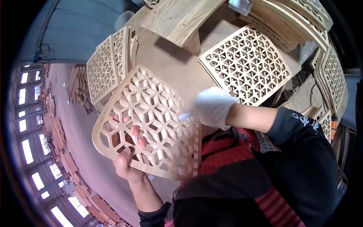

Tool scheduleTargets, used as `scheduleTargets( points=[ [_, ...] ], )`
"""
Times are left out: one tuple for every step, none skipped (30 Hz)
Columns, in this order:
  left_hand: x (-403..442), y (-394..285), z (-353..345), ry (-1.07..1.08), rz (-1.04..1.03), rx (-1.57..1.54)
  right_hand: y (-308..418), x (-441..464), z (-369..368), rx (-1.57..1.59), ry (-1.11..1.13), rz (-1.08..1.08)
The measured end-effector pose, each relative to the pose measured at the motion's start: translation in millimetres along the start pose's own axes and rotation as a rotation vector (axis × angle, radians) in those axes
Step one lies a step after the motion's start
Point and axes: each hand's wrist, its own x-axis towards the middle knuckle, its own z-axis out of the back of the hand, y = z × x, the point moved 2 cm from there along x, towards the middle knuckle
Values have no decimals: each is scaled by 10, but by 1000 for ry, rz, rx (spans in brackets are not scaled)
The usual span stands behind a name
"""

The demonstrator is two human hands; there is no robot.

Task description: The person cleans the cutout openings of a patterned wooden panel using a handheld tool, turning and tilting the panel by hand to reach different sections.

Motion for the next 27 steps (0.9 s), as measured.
scheduleTargets(
  points=[
    [11,1,-8,6,3,-1,-15,40,-69,16,-34,-28],
    [22,1,-16,11,5,-2,-15,197,-272,30,-133,6],
    [34,0,-25,17,8,-4,19,194,-274,74,-219,67],
    [42,-9,-42,28,10,-1,51,182,-247,114,-306,130],
    [28,-22,-50,38,18,3,33,189,-224,106,-214,104],
    [19,-44,-71,40,37,14,26,188,-174,94,-120,77],
    [10,-65,-90,43,56,25,44,169,-70,80,-27,52],
    [10,-56,-94,32,47,16,-22,-23,110,108,-26,9],
    [-20,-40,-70,7,48,13,-44,-130,198,143,-13,-26],
    [-6,-6,-52,21,22,-2,-76,-44,40,147,-67,-15],
    [8,15,-40,24,16,5,-109,43,-117,150,-122,-4],
    [17,21,-32,29,12,12,-41,148,-261,137,-196,24],
    [29,17,-44,39,6,19,-33,176,-337,133,-244,79],
    [17,-3,-85,49,8,-5,-23,202,-414,126,-292,135],
    [2,-23,-125,59,9,-29,21,202,-410,116,-341,190],
    [-15,-27,-149,59,12,-15,-12,211,-400,101,-218,165],
    [-18,-15,-139,64,10,-21,-65,162,-369,70,-136,104],
    [-22,-1,-127,69,8,-27,-78,81,-245,33,-51,45],
    [-28,12,-114,74,7,-32,-89,-3,-122,-8,35,-10],
    [-43,21,-115,63,9,-29,-83,-56,-73,-27,64,-39],
    [-52,26,-126,60,15,-23,-79,-61,-144,-7,-1,-5],
    [-50,28,-149,59,16,-20,-74,-66,-215,11,-64,30],
    [-49,22,-172,60,14,-18,-68,51,-437,57,-222,110],
    [-44,12,-195,61,7,-17,-69,221,-683,99,-383,192],
    [-55,-1,-192,68,0,0,-22,270,-662,140,-544,281],
    [-66,-13,-190,75,-7,17,-49,265,-685,100,-396,218],
    [-88,-19,-151,97,-10,46,-38,136,-432,60,-248,150]
  ],
)
